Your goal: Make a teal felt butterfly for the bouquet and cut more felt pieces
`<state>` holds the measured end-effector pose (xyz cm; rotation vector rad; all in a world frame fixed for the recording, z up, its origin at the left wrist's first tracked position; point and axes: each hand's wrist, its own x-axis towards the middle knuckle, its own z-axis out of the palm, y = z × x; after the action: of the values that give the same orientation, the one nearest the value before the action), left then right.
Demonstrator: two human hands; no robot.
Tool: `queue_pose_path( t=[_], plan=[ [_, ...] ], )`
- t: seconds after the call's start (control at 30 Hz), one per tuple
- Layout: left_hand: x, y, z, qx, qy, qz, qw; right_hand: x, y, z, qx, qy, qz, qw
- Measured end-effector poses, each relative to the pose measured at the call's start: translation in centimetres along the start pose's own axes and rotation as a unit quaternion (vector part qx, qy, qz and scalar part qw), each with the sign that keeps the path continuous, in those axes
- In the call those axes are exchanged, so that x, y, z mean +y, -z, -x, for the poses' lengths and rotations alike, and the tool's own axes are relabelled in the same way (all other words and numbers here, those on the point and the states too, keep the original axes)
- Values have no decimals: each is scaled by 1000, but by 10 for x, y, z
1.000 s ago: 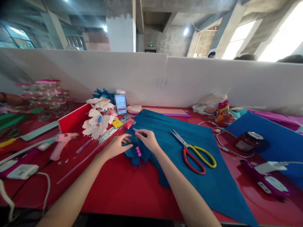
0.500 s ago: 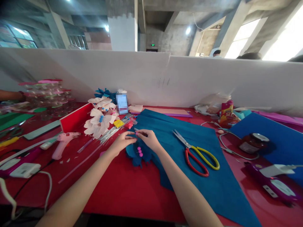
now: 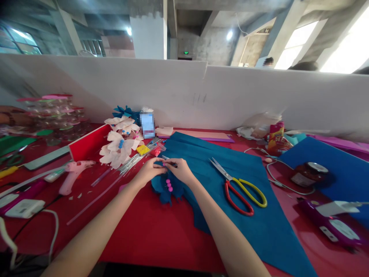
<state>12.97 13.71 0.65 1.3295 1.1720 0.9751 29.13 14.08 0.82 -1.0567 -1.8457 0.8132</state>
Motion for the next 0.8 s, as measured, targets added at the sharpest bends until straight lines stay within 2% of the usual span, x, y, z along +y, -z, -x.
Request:
queue_pose_path(
  t=[0.8],
  plan=[
    [-4,-1,-3,6,-5,-1,1000,0,1,3,-17,36,65,997]
  ],
)
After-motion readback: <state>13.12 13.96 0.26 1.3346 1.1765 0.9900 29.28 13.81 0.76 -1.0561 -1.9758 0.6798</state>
